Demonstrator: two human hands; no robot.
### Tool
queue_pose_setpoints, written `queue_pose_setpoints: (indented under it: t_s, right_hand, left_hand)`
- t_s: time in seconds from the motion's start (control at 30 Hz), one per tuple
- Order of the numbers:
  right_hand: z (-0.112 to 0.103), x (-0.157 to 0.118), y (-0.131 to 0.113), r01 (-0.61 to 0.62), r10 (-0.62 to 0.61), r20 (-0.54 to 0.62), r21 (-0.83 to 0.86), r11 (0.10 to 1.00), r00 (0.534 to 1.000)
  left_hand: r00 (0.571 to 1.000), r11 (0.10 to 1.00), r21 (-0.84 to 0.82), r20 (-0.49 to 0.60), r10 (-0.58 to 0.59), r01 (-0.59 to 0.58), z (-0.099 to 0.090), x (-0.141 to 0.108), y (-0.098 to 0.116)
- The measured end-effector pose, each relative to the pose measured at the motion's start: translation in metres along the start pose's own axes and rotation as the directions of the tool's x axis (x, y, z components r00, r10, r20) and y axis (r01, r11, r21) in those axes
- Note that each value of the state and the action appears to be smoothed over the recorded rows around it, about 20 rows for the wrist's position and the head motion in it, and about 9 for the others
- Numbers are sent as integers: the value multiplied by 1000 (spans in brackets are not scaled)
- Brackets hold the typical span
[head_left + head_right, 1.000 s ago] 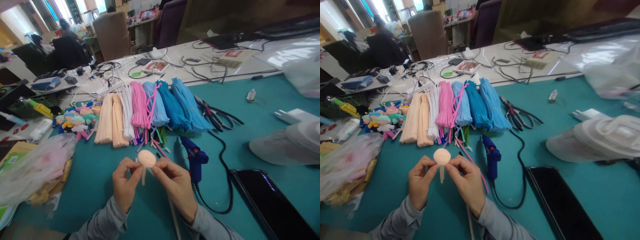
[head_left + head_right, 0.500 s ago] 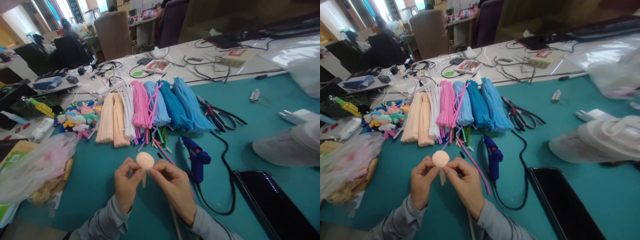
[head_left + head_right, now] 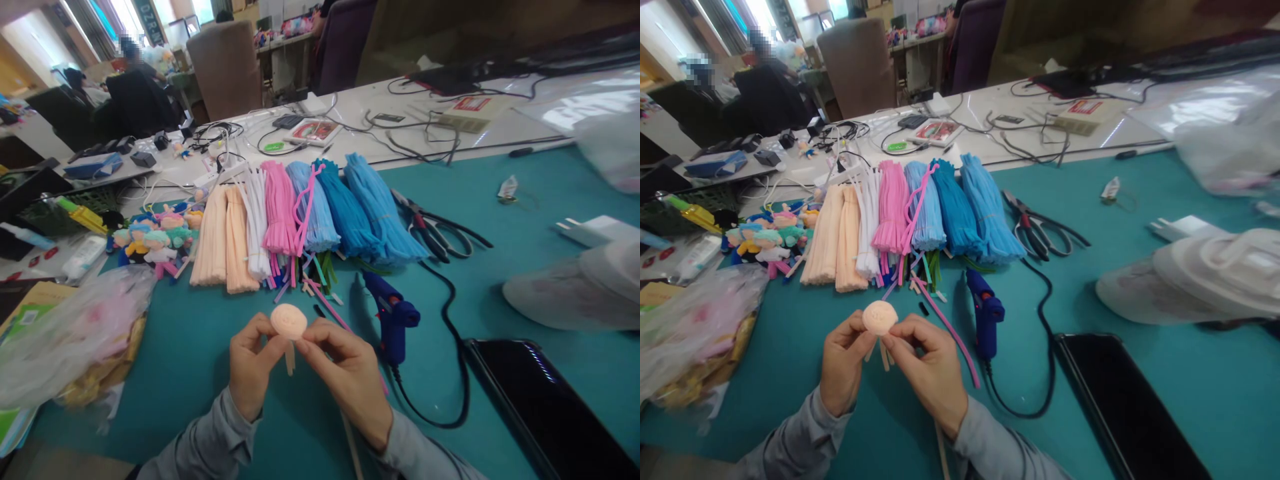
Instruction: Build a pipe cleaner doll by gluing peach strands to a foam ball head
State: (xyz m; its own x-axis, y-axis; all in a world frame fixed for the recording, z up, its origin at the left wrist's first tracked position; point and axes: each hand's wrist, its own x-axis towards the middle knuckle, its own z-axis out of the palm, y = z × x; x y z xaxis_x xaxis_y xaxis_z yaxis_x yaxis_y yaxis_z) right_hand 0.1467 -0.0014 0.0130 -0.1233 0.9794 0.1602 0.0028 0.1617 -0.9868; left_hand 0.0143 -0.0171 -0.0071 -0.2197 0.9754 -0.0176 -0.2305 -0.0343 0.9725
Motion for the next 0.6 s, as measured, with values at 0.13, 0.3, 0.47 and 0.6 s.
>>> queue_pose_setpoints:
  t_s: [0.13,0.3,0.47,0.6]
  right_hand:
    - [0,0,-3,26,-26,-1,-29,999,1000]
    - [1,1,-7,56,-55,9,-58,997,998]
    - [0,-1,-11,33,-31,31,-70,997,999]
    - [-1,0,-12,-3,6,44,-63,998,999]
  left_hand:
    - [999,999,-22,-6,-46,46,1,1,1]
    - [995,989,-104,-10,-104,102,5,1,6]
    - [983,970,-179,-51,-176,165,10,2,12]
    - [979,957,-223,-46,-200,185,11,3,16]
